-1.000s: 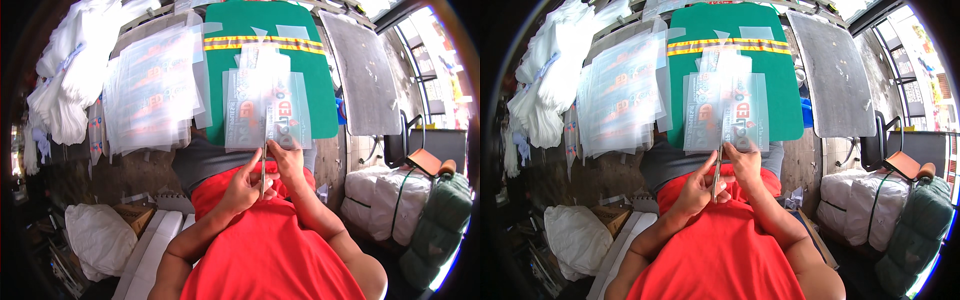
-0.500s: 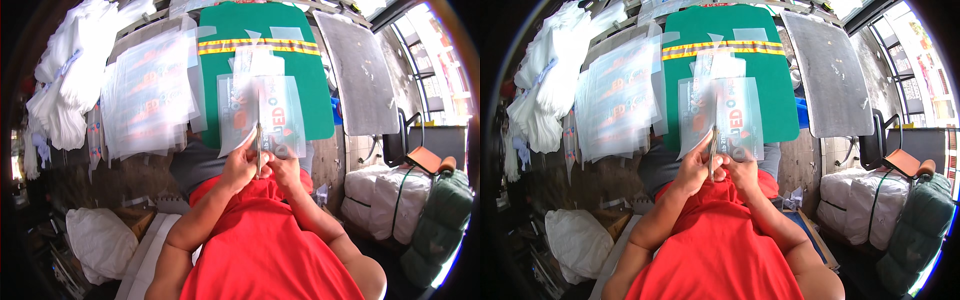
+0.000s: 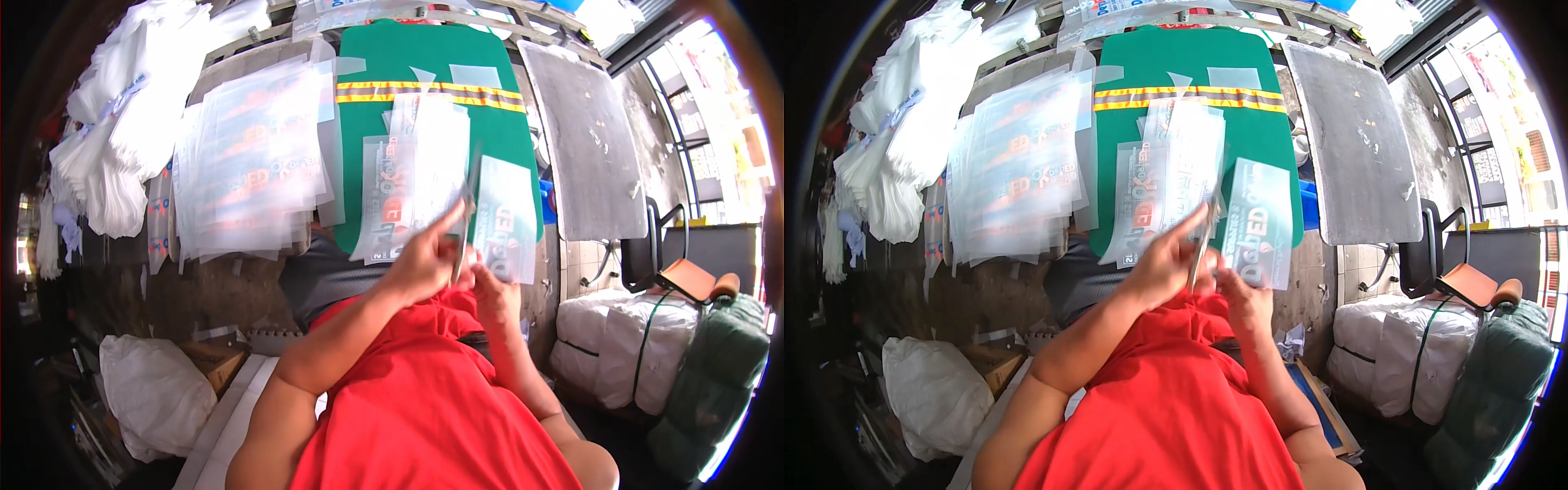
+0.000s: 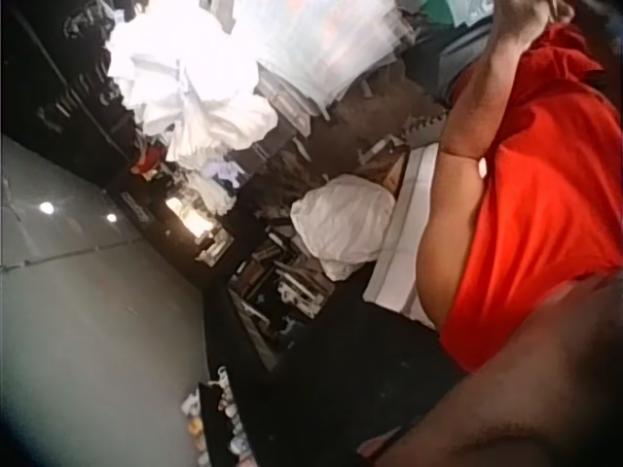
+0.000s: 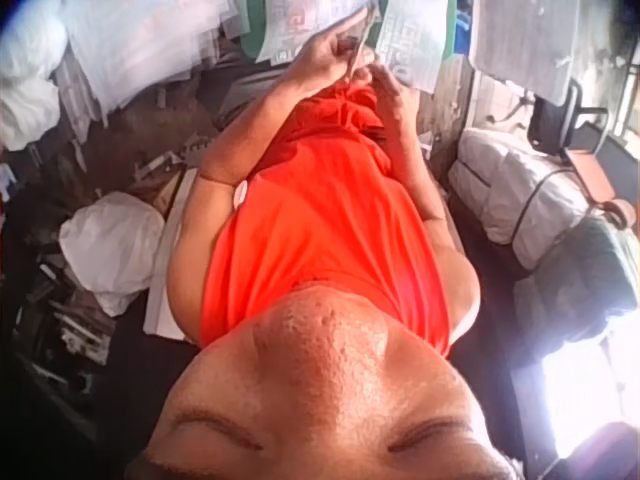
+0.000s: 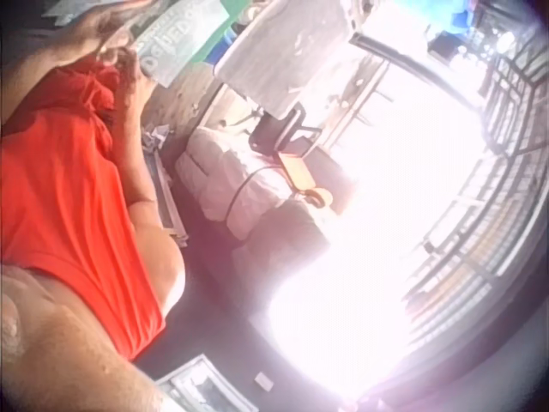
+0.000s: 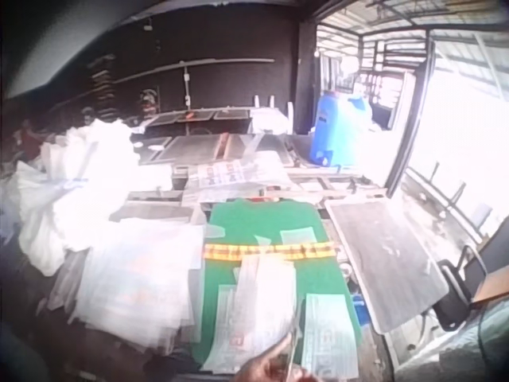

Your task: The person cuts film transfers from a stack using scissors, separating individual designs from the sheet.

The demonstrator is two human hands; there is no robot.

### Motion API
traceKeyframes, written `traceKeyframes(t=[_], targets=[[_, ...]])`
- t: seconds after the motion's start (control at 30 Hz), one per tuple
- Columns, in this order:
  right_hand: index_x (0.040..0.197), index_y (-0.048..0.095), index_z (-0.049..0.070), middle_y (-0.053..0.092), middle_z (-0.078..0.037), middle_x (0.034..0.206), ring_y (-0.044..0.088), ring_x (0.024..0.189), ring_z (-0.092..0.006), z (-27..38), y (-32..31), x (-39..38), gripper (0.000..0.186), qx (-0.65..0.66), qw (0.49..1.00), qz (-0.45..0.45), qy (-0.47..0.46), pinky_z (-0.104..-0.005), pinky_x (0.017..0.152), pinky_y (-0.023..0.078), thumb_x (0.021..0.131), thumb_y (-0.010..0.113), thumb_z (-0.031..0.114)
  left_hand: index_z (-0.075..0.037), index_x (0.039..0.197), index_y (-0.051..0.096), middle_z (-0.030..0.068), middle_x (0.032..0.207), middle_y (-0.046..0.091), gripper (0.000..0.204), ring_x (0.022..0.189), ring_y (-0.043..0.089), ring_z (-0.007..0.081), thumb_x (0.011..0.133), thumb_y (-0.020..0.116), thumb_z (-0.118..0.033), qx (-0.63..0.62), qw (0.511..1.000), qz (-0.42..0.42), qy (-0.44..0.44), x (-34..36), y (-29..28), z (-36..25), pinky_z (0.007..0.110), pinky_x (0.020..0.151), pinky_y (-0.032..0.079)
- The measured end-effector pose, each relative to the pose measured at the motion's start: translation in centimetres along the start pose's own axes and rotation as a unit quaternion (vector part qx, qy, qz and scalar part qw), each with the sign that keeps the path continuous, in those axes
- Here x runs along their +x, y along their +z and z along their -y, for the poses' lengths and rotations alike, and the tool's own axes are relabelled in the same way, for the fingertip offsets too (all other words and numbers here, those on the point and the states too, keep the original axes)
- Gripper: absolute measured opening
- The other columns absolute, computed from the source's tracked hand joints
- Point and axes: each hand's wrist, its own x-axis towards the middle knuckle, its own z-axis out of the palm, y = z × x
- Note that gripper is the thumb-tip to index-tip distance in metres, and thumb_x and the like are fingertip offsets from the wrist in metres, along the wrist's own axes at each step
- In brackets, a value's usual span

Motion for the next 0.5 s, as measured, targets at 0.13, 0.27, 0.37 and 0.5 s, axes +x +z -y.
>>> traceKeyframes(t=[0.13, 0.27, 0.37, 0.5], targets=[[0.113, 0.059, -0.003, 0.067, -0.011, 0.092, 0.069, 0.078, -0.0205, 0.2, 0.5, 2.5, 0.027, 0.014, 0.999, 0.032, 0.008, -0.0315, 0.068, 0.058, 0.09, 0.07, 0.004, -0.008, 0.159, 0.013, 0.0147, 0.096, 0.072, 0.083, 0.067, 0.067, 0.0133, 0.095, 0.065, -0.005, 0.004, 0.997, 0.058, 0.046, -7.5, -0.7, -0.2, 0.026, 0.061, 0.055], [0.116, 0.058, -0.001, 0.066, -0.011, 0.093, 0.069, 0.077, -0.0207, -1.8, 5.7, 1.8, 0.028, 0.007, 0.997, 0.076, -0.018, -0.0309, 0.067, 0.057, 0.091, 0.07, 0.007, -0.009, 0.159, 0.016, 0.0136, 0.096, 0.072, 0.082, 0.076, 0.069, 0.0135, 0.093, 0.063, 0.001, 0.178, 0.963, -0.162, 0.119, -11.1, -4.4, 2.0, 0.027, 0.069, 0.057], [0.114, 0.059, 0.0, 0.067, -0.011, 0.094, 0.069, 0.077, -0.0225, -4.6, 8.0, 0.7, 0.027, 0.014, 0.991, 0.115, 0.063, -0.03, 0.065, 0.057, 0.092, 0.071, 0.01, -0.011, 0.159, 0.019, 0.0133, 0.097, 0.073, 0.084, 0.084, 0.069, 0.0123, 0.091, 0.066, 0.004, 0.302, 0.905, -0.259, 0.153, -11.6, -8.1, 4.9, 0.027, 0.074, 0.056], [0.11, 0.062, 0.0, 0.067, -0.011, 0.093, 0.069, 0.077, -0.0221, -7.7, 6.8, 0.0, 0.029, -0.016, 0.979, 0.13, 0.158, -0.0307, 0.065, 0.056, 0.093, 0.072, 0.02, -0.009, 0.158, 0.02, 0.0129, 0.094, 0.073, 0.087, 0.076, 0.07, 0.0146, 0.088, 0.07, 0.002, 0.359, 0.841, -0.361, 0.182, -11.2, -10.4, 7.8, 0.027, 0.066, 0.054]])
